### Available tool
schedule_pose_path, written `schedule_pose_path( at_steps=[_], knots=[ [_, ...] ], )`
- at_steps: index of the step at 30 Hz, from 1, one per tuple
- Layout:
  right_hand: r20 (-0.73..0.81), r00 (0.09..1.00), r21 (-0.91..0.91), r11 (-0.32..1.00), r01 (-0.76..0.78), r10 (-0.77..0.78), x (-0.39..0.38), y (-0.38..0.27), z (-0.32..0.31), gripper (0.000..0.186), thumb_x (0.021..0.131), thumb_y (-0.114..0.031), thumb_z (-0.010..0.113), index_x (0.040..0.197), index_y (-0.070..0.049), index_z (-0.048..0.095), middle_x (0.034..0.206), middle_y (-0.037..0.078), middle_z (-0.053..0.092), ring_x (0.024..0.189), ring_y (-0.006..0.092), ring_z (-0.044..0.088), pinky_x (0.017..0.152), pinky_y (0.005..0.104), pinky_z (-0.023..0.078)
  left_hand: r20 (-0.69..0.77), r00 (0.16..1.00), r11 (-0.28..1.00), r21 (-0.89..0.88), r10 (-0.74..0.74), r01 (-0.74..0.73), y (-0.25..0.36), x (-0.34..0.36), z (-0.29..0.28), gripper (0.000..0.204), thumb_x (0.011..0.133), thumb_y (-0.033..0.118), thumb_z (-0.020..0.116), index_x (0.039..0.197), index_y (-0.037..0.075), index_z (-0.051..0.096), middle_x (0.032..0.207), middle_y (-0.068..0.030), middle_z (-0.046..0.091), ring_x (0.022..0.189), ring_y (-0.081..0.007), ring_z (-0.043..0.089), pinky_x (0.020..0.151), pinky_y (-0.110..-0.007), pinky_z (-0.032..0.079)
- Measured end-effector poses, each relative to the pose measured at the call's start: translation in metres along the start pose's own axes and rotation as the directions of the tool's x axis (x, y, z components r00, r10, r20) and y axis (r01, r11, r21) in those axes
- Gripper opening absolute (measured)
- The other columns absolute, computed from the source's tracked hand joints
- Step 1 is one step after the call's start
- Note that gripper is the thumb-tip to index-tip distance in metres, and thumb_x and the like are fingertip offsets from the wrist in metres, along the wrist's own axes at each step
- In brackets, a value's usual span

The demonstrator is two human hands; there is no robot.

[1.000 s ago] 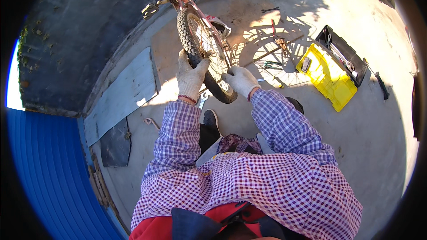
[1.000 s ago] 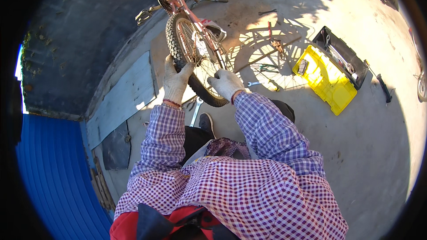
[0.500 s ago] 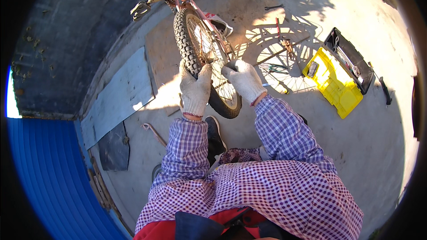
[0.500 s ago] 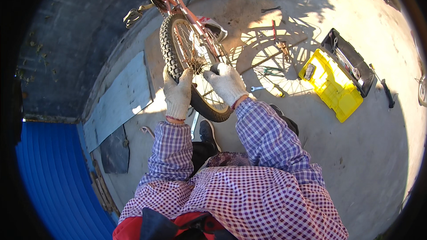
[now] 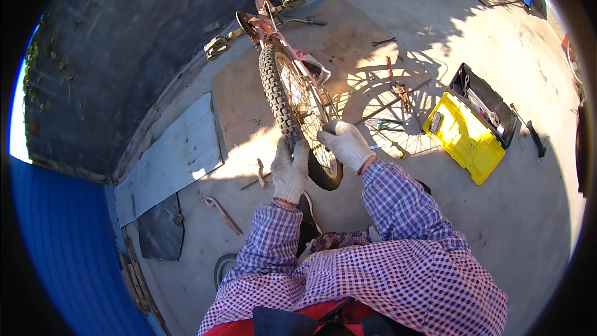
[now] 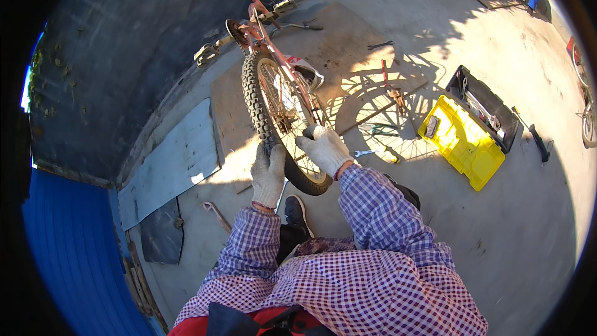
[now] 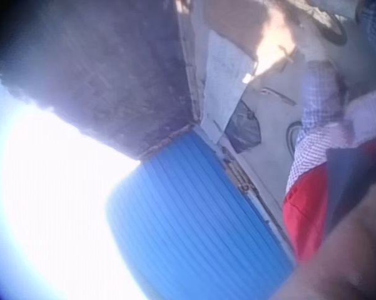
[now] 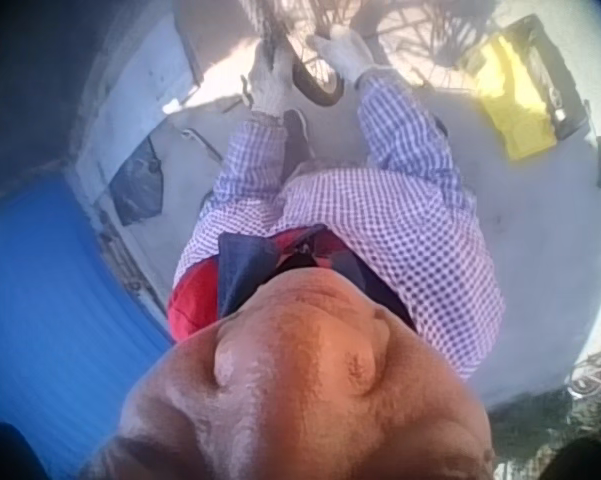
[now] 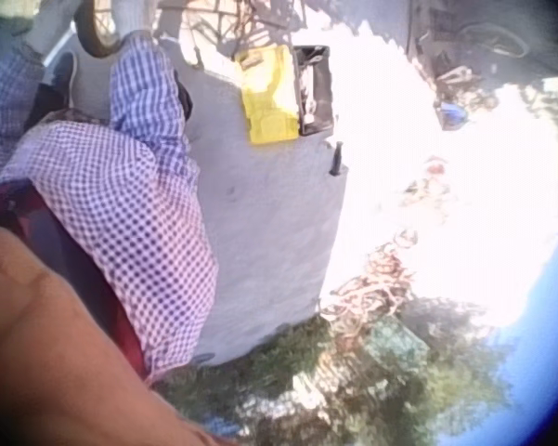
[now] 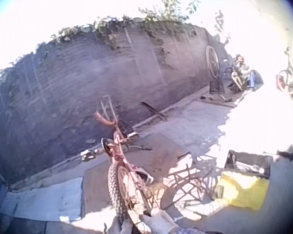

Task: The person works on a bicycle's rear wheel and chain area, using a wrench to tighten components and a brush to clean the chain. They rotate the wheel, adjust the chain tension, and use a hammer to strike a wrench for additional force.

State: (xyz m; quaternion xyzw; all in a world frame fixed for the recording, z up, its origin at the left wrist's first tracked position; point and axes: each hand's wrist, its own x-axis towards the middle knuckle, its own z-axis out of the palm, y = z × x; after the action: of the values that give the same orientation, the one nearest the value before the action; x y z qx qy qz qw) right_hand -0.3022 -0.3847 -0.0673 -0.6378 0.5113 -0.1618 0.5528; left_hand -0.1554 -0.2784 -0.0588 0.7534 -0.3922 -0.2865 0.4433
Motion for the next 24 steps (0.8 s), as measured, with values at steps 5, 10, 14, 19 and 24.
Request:
schedule_pose_path(
  at_steps=[5, 10, 14, 19, 24],
  knots=[
    [0.067, 0.995, -0.023, 0.997, 0.073, -0.071, 0.0, 0.002, -0.002, 0.045, 0.097, -0.038, 0.067, 0.115, 0.002, 0.074, 0.098, 0.021, 0.076, 0.09, 0.0299, 0.072, 0.086, 0.0414, 0.055, -0.012, 0.999, 0.999, -0.017, 0.04, -0.04, 0.003, 0.031, -0.003, 0.048, 0.106, 0.042, 0.062, 0.13, 0.001, 0.064, 0.105, -0.0078, 0.072, 0.093, -0.0195, 0.066, 0.08, -0.035, 0.053],
    [-0.011, 0.996, 0.004, 0.996, 0.089, -0.089, -0.002, -0.004, -0.013, 0.045, 0.098, -0.036, 0.066, 0.121, 0.001, 0.072, 0.103, 0.02, 0.077, 0.097, 0.0298, 0.074, 0.089, 0.0409, 0.056, -0.024, 1.0, 0.909, -0.416, -0.012, 0.001, 0.021, 0.112, -0.009, 0.044, 0.106, 0.04, 0.064, 0.126, 0.001, 0.067, 0.098, -0.0064, 0.071, 0.082, -0.0167, 0.066, 0.075, -0.032, 0.053],
    [-0.082, 0.994, 0.079, 0.994, 0.073, -0.066, -0.002, -0.004, -0.028, 0.04, 0.097, -0.036, 0.069, 0.116, -0.001, 0.073, 0.101, 0.02, 0.077, 0.095, 0.0304, 0.073, 0.086, 0.0413, 0.055, 0.079, 0.993, 0.89, -0.441, -0.088, 0.114, 0.027, 0.145, -0.015, 0.047, 0.107, 0.042, 0.063, 0.127, -0.001, 0.066, 0.099, -0.0042, 0.071, 0.078, -0.0123, 0.065, 0.071, -0.031, 0.054],
    [-0.304, 0.887, -0.122, 0.938, 0.324, -0.347, 0.008, 0.012, -0.047, 0.031, 0.097, -0.031, 0.067, 0.108, -0.003, 0.075, 0.1, 0.021, 0.073, 0.095, 0.0352, 0.072, 0.082, 0.0435, 0.055, -0.06, 0.998, 0.883, -0.467, 0.005, -0.032, 0.004, 0.1, -0.005, 0.042, 0.107, 0.041, 0.064, 0.127, 0.004, 0.065, 0.099, -0.0028, 0.069, 0.085, -0.0113, 0.064, 0.073, -0.029, 0.053],
    [-0.332, 0.673, -0.485, 0.732, 0.478, -0.66, 0.016, 0.026, -0.059, 0.013, 0.094, -0.015, 0.067, 0.099, -0.006, 0.074, 0.094, 0.011, 0.07, 0.083, 0.0237, 0.07, 0.073, 0.0368, 0.058, 0.014, 1.0, 0.907, -0.421, 0.026, -0.018, -0.049, 0.02, 0.014, 0.04, 0.106, 0.028, 0.062, 0.136, 0.003, 0.054, 0.098, -0.0041, 0.069, 0.091, -0.0149, 0.063, 0.085, -0.031, 0.053]
  ],
)
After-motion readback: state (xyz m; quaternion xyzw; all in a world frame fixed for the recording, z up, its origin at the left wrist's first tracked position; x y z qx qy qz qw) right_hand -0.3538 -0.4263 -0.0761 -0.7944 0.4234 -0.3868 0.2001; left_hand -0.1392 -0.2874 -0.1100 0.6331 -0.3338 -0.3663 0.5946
